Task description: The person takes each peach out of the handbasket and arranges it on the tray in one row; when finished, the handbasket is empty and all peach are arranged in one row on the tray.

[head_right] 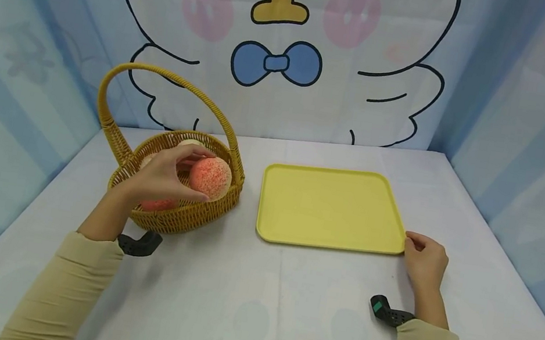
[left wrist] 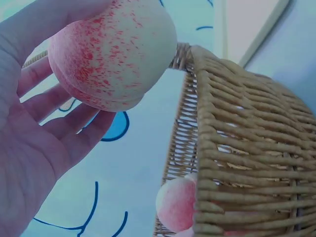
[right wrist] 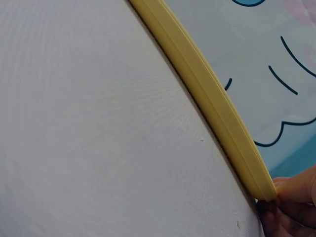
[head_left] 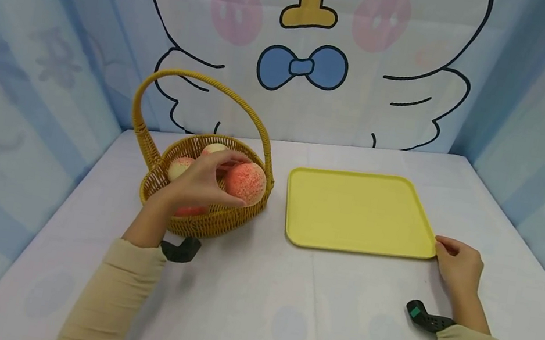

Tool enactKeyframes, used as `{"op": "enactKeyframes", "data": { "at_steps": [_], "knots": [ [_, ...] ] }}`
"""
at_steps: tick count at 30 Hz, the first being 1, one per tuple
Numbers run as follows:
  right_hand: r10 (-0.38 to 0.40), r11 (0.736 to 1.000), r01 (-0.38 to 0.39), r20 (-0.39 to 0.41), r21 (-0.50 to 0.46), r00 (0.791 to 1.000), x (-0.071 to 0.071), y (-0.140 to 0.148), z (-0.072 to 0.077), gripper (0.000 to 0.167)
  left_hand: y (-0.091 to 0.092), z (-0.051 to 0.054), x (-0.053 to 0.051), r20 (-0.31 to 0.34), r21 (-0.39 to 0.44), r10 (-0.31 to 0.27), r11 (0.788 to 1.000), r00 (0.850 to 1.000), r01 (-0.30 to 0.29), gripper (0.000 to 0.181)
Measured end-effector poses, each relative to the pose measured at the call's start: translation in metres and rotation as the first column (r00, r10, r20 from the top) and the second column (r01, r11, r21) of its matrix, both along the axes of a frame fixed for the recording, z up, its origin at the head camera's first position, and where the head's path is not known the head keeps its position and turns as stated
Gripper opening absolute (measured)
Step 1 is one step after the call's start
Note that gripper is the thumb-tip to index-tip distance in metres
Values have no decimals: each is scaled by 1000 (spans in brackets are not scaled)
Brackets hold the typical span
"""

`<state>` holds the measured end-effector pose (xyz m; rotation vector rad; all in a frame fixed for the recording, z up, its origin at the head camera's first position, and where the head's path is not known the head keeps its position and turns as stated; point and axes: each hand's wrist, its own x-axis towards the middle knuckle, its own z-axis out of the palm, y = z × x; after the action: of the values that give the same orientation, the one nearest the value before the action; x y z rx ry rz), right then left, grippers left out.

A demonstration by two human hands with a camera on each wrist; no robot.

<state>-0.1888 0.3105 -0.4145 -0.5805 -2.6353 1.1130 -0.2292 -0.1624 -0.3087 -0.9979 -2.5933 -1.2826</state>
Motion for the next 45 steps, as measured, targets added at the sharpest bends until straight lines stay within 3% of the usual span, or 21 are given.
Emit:
{"op": "enactKeyframes", "data": {
  "at_steps": [4,8,11,13,20,26,30,32,37,45],
  "knots": [
    [-3,1000,3,-1,6,1000,1,1,1,34,9,0,2,16,42,-19,999,1000,19,68],
    [-2,1000,2,-4,6,1000,0,1,2,34,28,7,14,47,104,-52,994,998,47,66],
    [-1,1000,1,-12,4,1000,0,1,3,33,46,13,21,40,130,-82,989,996,76,66],
    [2,1000,-1,-14,4,1000,0,0,3,34,57,12,20,18,141,-106,985,994,103,66],
    [6,1000,-6,-3,-7,1000,1,1,3,34,83,-20,-5,35,202,-162,968,986,152,69],
    [6,1000,-6,-2,0,1000,-1,1,1,33,102,-32,-11,53,257,-167,955,985,148,68],
    [6,1000,-6,-6,2,1000,-2,1,-1,33,112,-43,-15,82,282,-133,954,988,105,67],
    [7,1000,-7,-14,3,1000,-3,2,-2,33,115,-55,-20,105,283,-104,957,989,71,66],
    [13,1000,-12,-45,26,999,-2,3,-4,32,120,-74,-25,183,254,-42,967,982,-6,65],
    [1,1000,0,-33,7,999,0,4,-3,32,124,-87,-28,273,241,0,968,962,-68,69]
  ]
}}
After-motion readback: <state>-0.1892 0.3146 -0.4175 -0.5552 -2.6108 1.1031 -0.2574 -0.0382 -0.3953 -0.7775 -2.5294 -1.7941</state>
